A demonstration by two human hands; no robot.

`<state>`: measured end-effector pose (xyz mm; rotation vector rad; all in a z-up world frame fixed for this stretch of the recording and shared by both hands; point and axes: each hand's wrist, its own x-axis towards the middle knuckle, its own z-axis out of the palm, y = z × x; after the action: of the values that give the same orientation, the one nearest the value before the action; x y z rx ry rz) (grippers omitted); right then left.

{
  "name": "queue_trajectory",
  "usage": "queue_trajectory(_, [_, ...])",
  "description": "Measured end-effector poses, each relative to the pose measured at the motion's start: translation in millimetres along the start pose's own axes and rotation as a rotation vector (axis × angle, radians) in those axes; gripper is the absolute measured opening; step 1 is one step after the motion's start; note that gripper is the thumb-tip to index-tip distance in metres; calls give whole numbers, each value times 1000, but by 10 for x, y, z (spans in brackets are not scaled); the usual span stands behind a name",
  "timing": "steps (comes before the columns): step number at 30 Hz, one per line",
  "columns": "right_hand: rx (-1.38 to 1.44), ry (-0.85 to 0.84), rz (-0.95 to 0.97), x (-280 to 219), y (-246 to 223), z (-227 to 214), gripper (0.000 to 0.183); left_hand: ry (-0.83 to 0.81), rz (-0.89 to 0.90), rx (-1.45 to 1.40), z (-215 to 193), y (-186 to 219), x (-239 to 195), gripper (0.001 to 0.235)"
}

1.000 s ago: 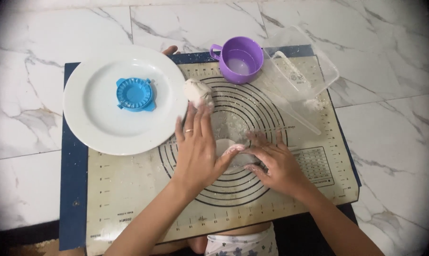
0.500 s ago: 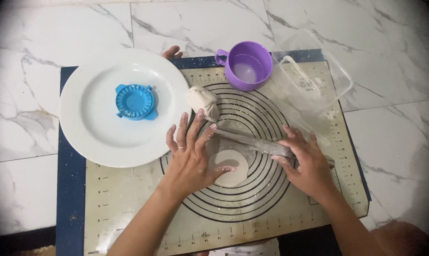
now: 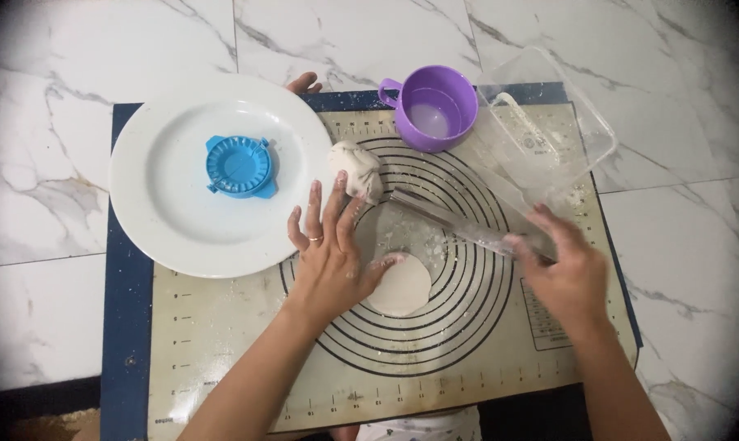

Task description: Kneading a small piece of dough by hand, rolling it out into a thin circle using a metal rolling pin, and then using a blue plastic mold to shape the dough.

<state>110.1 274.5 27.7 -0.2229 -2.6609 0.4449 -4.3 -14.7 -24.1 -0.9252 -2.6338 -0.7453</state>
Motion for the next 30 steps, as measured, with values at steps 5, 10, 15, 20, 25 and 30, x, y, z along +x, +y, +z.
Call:
queue_trajectory(5, [-294, -65, 104, 119, 103, -93, 33, 95, 1, -11, -10, -1, -7, 100])
queue_trajectory(10, [-346, -192, 147, 174, 257, -44, 22, 67, -4, -12, 81, 47, -41, 107])
queue_trajectory(15, [-431, -226, 56, 210, 318, -30, 26, 48, -42, 22, 45, 95, -32, 101])
queue_trajectory(20, [-468, -21, -157, 189, 175, -141, 23, 58, -72, 2, 123, 53, -33, 110])
queue_trajectory(25, [-392, -83, 54, 8, -113, -142, 36, 120, -46, -28, 25, 71, -19, 95])
queue_trajectory(30, [-140, -106, -167, -332, -283, 112, 20, 107, 67, -222, -122, 79, -10, 118])
